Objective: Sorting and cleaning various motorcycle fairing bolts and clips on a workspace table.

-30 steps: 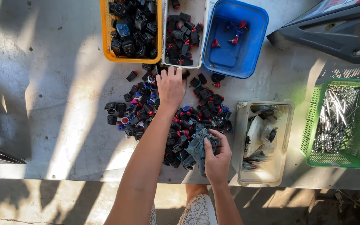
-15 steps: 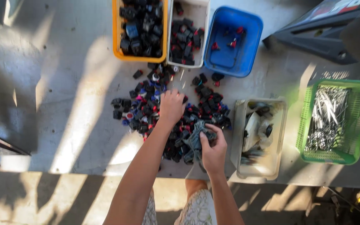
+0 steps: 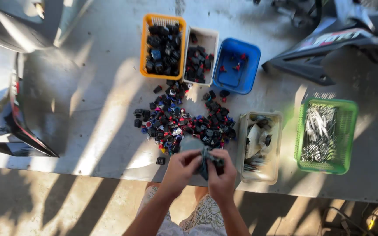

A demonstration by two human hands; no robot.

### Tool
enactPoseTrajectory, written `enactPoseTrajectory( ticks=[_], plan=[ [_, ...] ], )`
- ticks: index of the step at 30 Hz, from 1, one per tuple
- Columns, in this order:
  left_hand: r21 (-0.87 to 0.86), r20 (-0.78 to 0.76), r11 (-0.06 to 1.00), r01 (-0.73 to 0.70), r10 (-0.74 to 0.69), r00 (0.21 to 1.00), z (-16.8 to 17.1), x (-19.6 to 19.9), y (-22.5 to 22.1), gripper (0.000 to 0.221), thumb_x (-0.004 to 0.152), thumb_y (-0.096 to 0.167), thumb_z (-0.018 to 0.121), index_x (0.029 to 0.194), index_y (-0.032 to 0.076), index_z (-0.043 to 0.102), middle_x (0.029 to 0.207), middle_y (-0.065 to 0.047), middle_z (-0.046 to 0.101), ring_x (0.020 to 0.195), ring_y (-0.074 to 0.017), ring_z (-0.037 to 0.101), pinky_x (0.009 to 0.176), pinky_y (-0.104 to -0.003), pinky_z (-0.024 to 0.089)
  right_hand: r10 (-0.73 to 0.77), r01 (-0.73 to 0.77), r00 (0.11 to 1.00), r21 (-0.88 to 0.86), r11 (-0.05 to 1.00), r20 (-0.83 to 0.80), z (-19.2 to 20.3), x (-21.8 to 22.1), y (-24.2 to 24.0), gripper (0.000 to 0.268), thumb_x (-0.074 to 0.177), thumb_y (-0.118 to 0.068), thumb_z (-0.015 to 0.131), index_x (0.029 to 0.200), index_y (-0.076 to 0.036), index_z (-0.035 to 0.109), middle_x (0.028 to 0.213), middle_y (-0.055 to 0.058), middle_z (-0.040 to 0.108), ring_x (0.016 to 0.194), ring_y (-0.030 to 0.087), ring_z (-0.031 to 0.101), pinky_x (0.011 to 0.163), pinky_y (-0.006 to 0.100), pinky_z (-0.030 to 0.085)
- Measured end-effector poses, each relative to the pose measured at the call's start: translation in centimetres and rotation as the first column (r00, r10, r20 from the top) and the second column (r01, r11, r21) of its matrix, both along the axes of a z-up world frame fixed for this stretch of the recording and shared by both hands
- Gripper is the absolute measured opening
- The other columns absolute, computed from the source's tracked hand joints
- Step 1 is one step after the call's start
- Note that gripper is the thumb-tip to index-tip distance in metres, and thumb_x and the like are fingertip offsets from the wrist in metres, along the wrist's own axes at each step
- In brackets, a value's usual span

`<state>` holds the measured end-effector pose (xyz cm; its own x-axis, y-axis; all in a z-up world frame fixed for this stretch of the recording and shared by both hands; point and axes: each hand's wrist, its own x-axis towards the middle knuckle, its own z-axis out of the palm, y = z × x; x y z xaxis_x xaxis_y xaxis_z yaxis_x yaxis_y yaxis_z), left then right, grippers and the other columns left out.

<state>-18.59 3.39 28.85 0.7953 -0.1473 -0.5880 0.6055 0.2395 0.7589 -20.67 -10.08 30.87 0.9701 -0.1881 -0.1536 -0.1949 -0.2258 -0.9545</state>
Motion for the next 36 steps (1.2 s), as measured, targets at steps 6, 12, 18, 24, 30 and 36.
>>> enactPoseTrajectory(
  ticks=[6, 12, 18, 24, 30, 36],
  plan=[
    [-0.097, -0.173, 0.935, -0.342, 0.322, 0.931, 5.7, -3.8, -0.2, 0.029, 0.096, -0.001, 0.063, 0.121, -0.005, 0.077, 0.105, -0.013, 0.078, 0.085, -0.0147, 0.065, 0.076, -0.024, 0.052, 0.010, -0.009, 1.000, -0.048, 0.999, 0.010, 5.4, -4.4, 2.5, 0.026, 0.083, 0.008, 0.066, 0.105, -0.003, 0.062, 0.115, 0.009, 0.071, 0.095, 0.021, 0.069, 0.086, 0.032, 0.058],
    [-0.036, -0.159, 0.934, -0.357, 0.347, 0.924, 11.1, -5.2, 1.2, 0.033, 0.094, -0.001, 0.065, 0.124, -0.009, 0.077, 0.099, -0.015, 0.081, 0.079, -0.0152, 0.065, 0.068, -0.025, 0.051, -0.050, 0.051, 0.998, 0.063, 0.997, -0.026, 8.3, -4.7, 3.5, 0.021, 0.089, 0.006, 0.062, 0.108, -0.004, 0.064, 0.093, 0.007, 0.071, 0.079, 0.014, 0.062, 0.072, 0.028, 0.054],
    [-0.006, -0.070, 0.954, -0.299, 0.298, 0.952, 16.7, -4.0, 2.8, 0.032, 0.099, 0.001, 0.057, 0.122, -0.006, 0.078, 0.094, -0.012, 0.075, 0.075, -0.0125, 0.058, 0.068, -0.024, 0.049, 0.234, -0.240, 0.947, 0.001, 0.971, 0.220, 12.5, -3.7, 3.6, 0.031, 0.078, 0.014, 0.067, 0.103, -0.004, 0.060, 0.109, 0.011, 0.070, 0.080, 0.018, 0.067, 0.066, 0.030, 0.057],
    [0.078, 0.149, 0.965, -0.251, 0.238, 0.960, 17.2, -4.6, 2.8, 0.029, 0.098, 0.003, 0.053, 0.117, -0.004, 0.073, 0.093, -0.013, 0.079, 0.078, -0.0159, 0.068, 0.074, -0.028, 0.058, 0.001, -0.002, 1.000, 0.046, 0.999, 0.023, 13.8, -2.1, 1.6, 0.018, 0.094, 0.004, 0.063, 0.111, -0.003, 0.066, 0.080, 0.002, 0.064, 0.063, 0.009, 0.048, 0.054, 0.026, 0.039],
    [0.083, 0.146, 0.970, -0.227, 0.214, 0.966, 18.0, -4.1, 3.0, 0.028, 0.094, 0.003, 0.065, 0.117, -0.009, 0.075, 0.095, -0.012, 0.080, 0.079, -0.0114, 0.066, 0.070, -0.022, 0.052, 0.115, -0.134, 0.983, 0.127, 0.983, 0.145, 16.2, -2.6, 3.3, 0.019, 0.091, 0.008, 0.062, 0.108, -0.001, 0.065, 0.101, 0.006, 0.070, 0.084, 0.014, 0.062, 0.079, 0.027, 0.053],
    [0.207, 0.199, 0.978, -0.037, -0.005, 0.980, 20.4, -3.3, 4.1, 0.030, 0.093, 0.010, 0.066, 0.117, -0.004, 0.076, 0.090, -0.011, 0.078, 0.072, -0.0116, 0.064, 0.061, -0.023, 0.054, 0.041, -0.055, 0.989, 0.098, 0.994, 0.140, 16.9, -2.4, 3.4, 0.019, 0.094, 0.004, 0.063, 0.111, -0.002, 0.066, 0.097, 0.008, 0.074, 0.079, 0.013, 0.064, 0.073, 0.026, 0.053]
  ],
)
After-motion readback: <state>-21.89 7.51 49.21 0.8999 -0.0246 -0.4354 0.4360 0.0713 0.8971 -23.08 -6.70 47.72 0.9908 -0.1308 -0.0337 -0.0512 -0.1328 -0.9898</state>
